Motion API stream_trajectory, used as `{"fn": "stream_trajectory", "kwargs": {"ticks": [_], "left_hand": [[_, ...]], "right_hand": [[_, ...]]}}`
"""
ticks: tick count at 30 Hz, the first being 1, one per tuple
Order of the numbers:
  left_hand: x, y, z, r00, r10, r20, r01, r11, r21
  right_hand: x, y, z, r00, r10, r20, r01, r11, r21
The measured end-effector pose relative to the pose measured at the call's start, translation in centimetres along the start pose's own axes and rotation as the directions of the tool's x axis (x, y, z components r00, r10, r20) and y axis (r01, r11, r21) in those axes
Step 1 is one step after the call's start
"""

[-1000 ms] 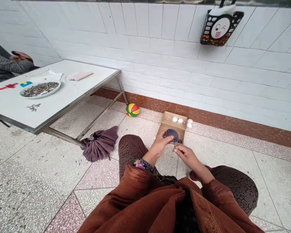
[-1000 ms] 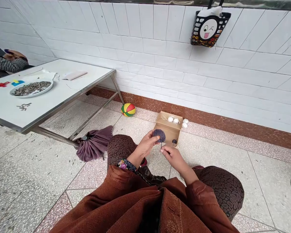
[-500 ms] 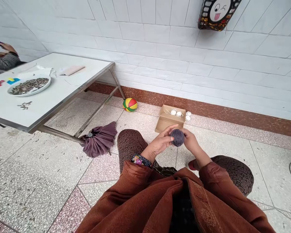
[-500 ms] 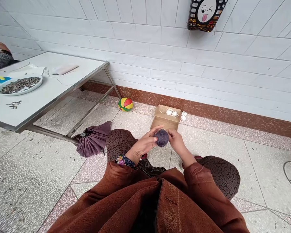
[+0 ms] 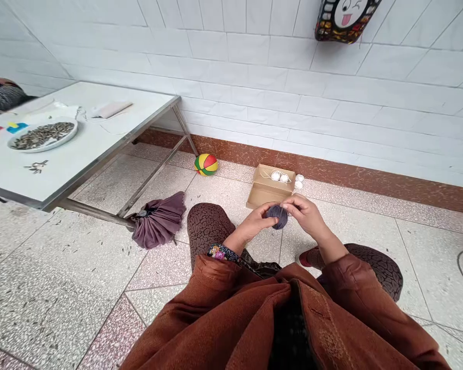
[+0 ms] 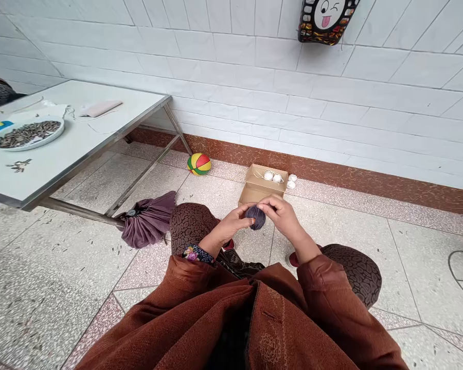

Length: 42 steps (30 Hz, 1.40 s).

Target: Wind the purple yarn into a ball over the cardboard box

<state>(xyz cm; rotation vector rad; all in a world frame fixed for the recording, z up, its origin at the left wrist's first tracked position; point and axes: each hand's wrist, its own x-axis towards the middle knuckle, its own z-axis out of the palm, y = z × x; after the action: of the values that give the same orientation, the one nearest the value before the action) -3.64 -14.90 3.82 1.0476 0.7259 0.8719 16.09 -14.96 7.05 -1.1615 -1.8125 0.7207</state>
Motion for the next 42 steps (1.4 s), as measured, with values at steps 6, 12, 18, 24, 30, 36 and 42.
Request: {"fn": "stream_trajectory", "kwargs": {"ticks": [6,12,18,24,30,36,42], "left_hand": [[-0.8,0.9,0.5,0.987,-0.038,0.158,0.078,0.965,-0.252],[0.1,0.0,0.2,0.989,-0.066,-0.132,0.029,0.964,-0.265],[0.2,-0.4,0.1,0.977,-0.039,-0.209,0.036,0.999,-0.017],[-0.8,0.5,0.6,0.994,-0.091,0.056,0.096,0.991,-0.097],[-0.6,0.4,0.2,0.997,-0.068,0.022,0.071,0.901,-0.428],[0.5,-1.1,-0.2,0.969,-0.086,-0.23,-0.033,0.883,-0.468],[-0.1,-1.6,0.7,0.976,-0.107,-0.187,0.041,0.945,-0.324]], "right_hand": [[-1.5,4.4,2.5,0.978,0.185,-0.097,-0.183,0.983,0.026],[-5.3,3.6,4.1,0.99,0.111,0.088,-0.111,0.994,0.003],[-3.6,-0.1,1.7,0.992,-0.009,0.124,0.003,0.999,0.05],[-0.1,1.4,0.7,0.999,0.045,-0.015,-0.044,0.998,0.05],[-1.9,4.3,3.2,0.973,0.222,-0.059,-0.219,0.974,0.055],[-4.5,2.6,5.0,0.991,0.056,0.125,-0.058,0.998,0.01],[-3.1,0.5,3.0,0.989,-0.069,0.129,0.07,0.998,-0.003]]}}
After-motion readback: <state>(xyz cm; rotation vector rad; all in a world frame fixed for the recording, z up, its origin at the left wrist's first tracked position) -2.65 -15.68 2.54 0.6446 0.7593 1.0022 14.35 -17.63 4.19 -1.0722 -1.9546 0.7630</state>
